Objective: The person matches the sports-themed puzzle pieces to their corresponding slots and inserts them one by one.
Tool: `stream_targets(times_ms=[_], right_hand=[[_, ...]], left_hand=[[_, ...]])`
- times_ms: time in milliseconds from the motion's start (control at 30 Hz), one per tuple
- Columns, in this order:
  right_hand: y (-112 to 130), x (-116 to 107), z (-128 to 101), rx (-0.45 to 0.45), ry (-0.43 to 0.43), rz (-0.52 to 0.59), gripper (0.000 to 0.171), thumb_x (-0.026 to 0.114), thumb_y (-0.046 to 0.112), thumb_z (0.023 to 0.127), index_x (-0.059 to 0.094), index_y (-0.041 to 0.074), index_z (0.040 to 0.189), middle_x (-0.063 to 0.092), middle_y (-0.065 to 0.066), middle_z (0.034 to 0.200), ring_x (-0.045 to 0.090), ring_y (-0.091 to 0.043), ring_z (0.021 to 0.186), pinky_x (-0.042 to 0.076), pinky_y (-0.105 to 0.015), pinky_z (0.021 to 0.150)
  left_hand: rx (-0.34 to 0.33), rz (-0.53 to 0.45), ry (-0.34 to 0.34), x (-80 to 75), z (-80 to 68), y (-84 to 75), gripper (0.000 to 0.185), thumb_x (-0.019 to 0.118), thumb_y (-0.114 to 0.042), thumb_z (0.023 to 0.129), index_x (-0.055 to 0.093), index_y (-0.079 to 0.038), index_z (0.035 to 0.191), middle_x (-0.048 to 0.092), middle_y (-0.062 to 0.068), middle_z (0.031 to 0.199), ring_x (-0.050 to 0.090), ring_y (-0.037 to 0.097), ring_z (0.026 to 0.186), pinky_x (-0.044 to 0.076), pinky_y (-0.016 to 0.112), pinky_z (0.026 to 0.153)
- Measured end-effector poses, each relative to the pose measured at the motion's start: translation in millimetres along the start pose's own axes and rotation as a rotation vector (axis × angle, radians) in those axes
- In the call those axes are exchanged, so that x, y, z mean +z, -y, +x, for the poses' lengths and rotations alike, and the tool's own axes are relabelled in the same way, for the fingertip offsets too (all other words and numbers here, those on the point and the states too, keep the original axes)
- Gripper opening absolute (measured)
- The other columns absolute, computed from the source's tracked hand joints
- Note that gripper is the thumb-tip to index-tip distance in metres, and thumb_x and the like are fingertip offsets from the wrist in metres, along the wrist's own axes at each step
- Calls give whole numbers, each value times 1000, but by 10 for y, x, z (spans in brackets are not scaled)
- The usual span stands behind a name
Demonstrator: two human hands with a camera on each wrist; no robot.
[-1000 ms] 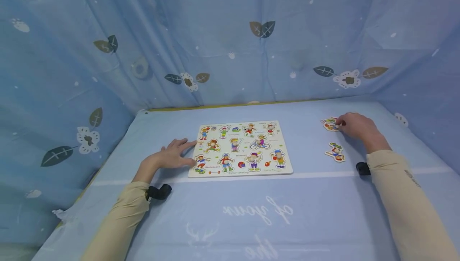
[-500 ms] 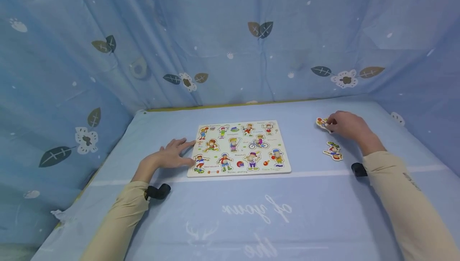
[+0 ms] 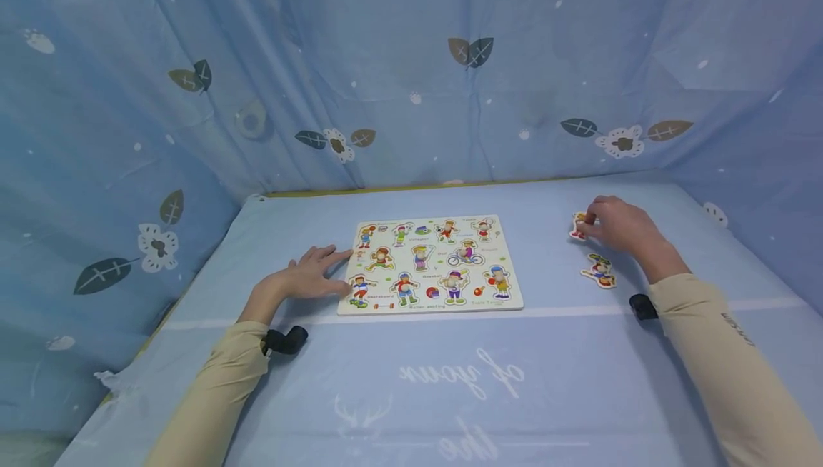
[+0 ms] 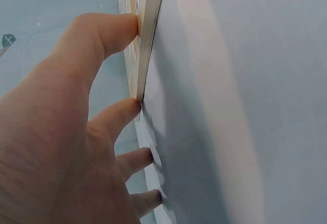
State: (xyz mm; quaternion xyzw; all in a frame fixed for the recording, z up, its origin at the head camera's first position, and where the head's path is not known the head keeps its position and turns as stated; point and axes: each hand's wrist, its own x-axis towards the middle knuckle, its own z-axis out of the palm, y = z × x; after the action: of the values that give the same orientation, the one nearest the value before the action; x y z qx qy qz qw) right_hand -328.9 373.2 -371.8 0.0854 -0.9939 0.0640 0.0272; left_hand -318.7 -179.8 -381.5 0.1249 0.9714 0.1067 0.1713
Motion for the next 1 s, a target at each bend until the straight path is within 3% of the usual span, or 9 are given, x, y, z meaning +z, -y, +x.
stream_targets(times_ms=[1000], right_hand=[[370, -181, 73, -63, 38, 8, 21, 71, 23, 91, 71, 2, 93, 66, -13, 94, 55, -23, 79, 49, -43, 65]], left_hand=[[-3, 24, 3, -5, -13, -16, 85, 59, -61, 88, 25, -28, 158, 13, 15, 165, 2, 46, 150, 7, 74, 113]])
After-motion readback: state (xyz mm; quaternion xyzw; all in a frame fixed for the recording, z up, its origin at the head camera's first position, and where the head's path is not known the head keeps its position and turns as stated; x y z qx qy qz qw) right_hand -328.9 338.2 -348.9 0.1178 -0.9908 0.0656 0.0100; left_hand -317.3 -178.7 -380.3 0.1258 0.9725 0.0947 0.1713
